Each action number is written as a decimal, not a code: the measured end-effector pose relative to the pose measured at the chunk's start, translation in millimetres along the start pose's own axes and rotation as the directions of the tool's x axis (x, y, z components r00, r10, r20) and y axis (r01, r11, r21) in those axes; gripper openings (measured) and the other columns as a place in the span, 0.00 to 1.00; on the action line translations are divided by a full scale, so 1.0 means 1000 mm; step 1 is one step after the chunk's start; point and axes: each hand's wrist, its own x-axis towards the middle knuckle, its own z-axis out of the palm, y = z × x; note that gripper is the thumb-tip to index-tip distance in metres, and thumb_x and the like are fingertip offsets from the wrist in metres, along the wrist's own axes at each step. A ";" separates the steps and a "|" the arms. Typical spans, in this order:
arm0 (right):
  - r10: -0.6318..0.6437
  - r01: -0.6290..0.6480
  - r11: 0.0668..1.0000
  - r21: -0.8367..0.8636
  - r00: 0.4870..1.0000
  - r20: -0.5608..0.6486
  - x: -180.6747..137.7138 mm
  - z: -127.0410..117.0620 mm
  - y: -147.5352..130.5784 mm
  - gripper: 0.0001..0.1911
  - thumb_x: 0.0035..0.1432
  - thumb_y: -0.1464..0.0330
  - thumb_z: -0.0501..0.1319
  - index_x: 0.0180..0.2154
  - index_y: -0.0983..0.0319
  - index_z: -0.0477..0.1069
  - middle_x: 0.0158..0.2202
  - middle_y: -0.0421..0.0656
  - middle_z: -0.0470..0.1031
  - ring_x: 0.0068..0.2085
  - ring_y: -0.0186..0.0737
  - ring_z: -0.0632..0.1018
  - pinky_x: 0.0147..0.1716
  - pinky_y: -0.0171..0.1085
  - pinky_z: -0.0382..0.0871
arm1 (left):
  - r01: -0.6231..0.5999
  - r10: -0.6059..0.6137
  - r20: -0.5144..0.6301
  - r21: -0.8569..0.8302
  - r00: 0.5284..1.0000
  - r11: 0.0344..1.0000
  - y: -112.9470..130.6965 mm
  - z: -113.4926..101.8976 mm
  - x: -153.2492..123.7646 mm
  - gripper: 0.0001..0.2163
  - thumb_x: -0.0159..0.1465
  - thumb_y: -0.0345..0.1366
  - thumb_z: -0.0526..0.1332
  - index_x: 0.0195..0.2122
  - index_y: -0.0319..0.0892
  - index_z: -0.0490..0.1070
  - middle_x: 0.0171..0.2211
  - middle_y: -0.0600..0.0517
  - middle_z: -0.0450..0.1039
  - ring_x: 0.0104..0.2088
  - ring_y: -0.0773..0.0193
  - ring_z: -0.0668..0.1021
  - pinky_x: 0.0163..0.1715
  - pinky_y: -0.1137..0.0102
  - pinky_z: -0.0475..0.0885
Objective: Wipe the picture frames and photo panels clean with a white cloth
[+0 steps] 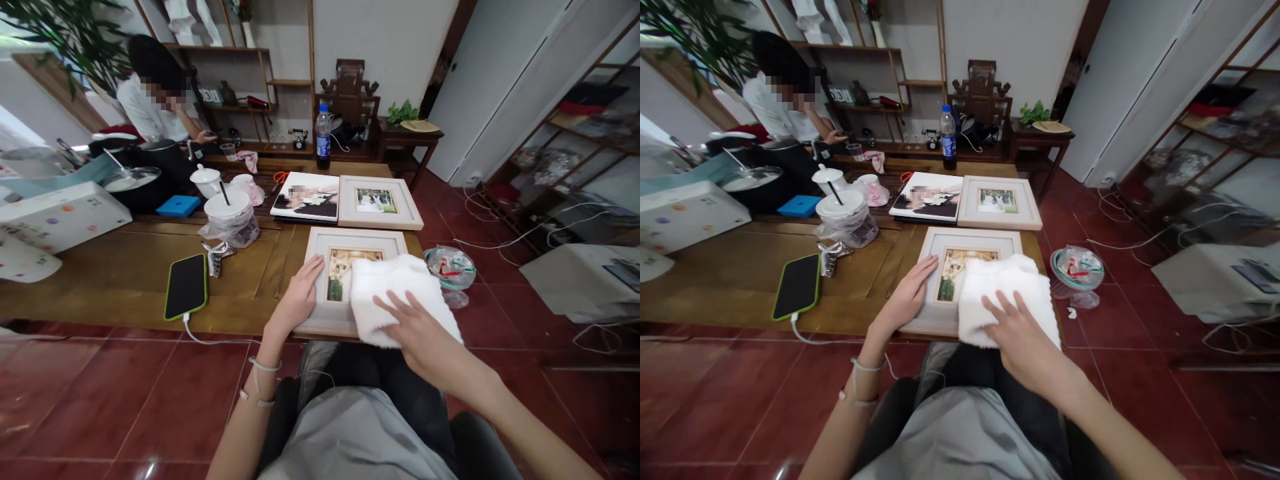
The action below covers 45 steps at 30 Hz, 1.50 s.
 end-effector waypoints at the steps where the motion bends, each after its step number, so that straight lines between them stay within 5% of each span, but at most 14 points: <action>1: -0.005 0.005 1.000 0.029 1.000 0.003 -0.010 -0.004 -0.009 0.31 0.43 0.83 0.50 0.48 0.60 0.73 0.63 0.48 0.58 0.65 0.54 0.54 0.60 0.59 0.50 | 0.002 -0.002 0.003 0.006 1.000 1.000 0.000 0.000 0.000 0.23 0.64 0.25 0.46 0.61 0.42 0.57 0.63 0.45 0.56 0.65 0.58 0.57 0.64 0.53 0.52; 7: 0.012 -0.007 0.993 0.116 0.999 -0.040 -0.017 -0.008 -0.022 0.34 0.40 0.82 0.50 0.49 0.55 0.72 0.62 0.44 0.61 0.63 0.48 0.59 0.59 0.53 0.57 | -0.016 0.015 0.017 0.018 1.000 1.000 -0.002 0.000 -0.001 0.23 0.65 0.26 0.46 0.62 0.44 0.57 0.64 0.46 0.55 0.65 0.58 0.56 0.63 0.52 0.52; 12: 0.146 -0.146 0.989 0.012 0.972 -0.184 0.030 0.003 0.032 0.31 0.41 0.82 0.52 0.50 0.64 0.72 0.61 0.54 0.60 0.63 0.53 0.59 0.60 0.54 0.53 | 0.001 -0.002 0.033 0.019 0.999 1.000 -0.001 -0.001 -0.001 0.24 0.64 0.24 0.45 0.62 0.43 0.57 0.64 0.45 0.54 0.65 0.58 0.55 0.63 0.52 0.53; 15: 0.184 -0.205 0.978 -0.038 0.937 -0.296 0.063 0.002 0.070 0.31 0.43 0.82 0.52 0.51 0.66 0.70 0.65 0.52 0.54 0.64 0.55 0.54 0.61 0.55 0.51 | 0.001 -0.002 0.041 0.016 0.999 1.000 -0.001 -0.001 -0.001 0.25 0.64 0.24 0.44 0.62 0.43 0.57 0.64 0.45 0.55 0.65 0.58 0.55 0.63 0.51 0.53; 18: 0.166 -0.201 0.974 -0.103 0.945 -0.281 0.090 -0.001 0.089 0.33 0.43 0.82 0.52 0.53 0.64 0.69 0.66 0.49 0.52 0.65 0.59 0.50 0.60 0.61 0.46 | 0.002 -0.003 0.036 0.007 0.999 1.000 -0.001 -0.001 -0.001 0.25 0.64 0.23 0.44 0.62 0.43 0.57 0.64 0.44 0.55 0.65 0.58 0.55 0.63 0.50 0.52; 23: 0.166 -0.192 0.968 -0.164 0.973 -0.160 0.093 0.006 0.067 0.30 0.45 0.82 0.52 0.51 0.63 0.71 0.64 0.48 0.56 0.64 0.65 0.52 0.57 0.66 0.45 | -0.029 0.029 0.001 -0.017 1.000 0.999 -0.002 0.000 -0.001 0.26 0.63 0.23 0.45 0.62 0.46 0.57 0.64 0.46 0.55 0.65 0.58 0.56 0.63 0.50 0.52; 34: 0.004 -0.018 0.990 0.142 0.995 0.096 -0.020 -0.013 -0.028 0.34 0.40 0.83 0.50 0.47 0.55 0.74 0.65 0.37 0.55 0.65 0.53 0.53 0.61 0.58 0.52 | -0.017 0.017 0.001 -0.001 1.000 1.000 -0.002 0.002 -0.002 0.26 0.63 0.22 0.44 0.62 0.44 0.56 0.64 0.45 0.56 0.65 0.59 0.56 0.64 0.53 0.52; 38: 0.016 -0.020 0.985 0.169 1.000 0.025 -0.007 -0.006 -0.016 0.35 0.38 0.82 0.51 0.49 0.55 0.72 0.64 0.38 0.56 0.65 0.48 0.52 0.62 0.53 0.51 | -0.031 0.031 -0.011 -0.020 0.999 0.999 -0.003 0.002 -0.001 0.26 0.63 0.22 0.44 0.62 0.44 0.56 0.64 0.45 0.55 0.65 0.58 0.56 0.64 0.53 0.52; 45: 0.173 -0.188 0.981 -0.040 0.955 -0.240 0.060 0.008 0.053 0.31 0.43 0.80 0.54 0.52 0.65 0.70 0.63 0.53 0.58 0.65 0.54 0.53 0.62 0.52 0.48 | -0.028 0.028 0.001 -0.039 1.000 0.999 -0.001 0.000 -0.001 0.25 0.64 0.23 0.44 0.62 0.45 0.57 0.64 0.45 0.56 0.65 0.58 0.56 0.63 0.52 0.52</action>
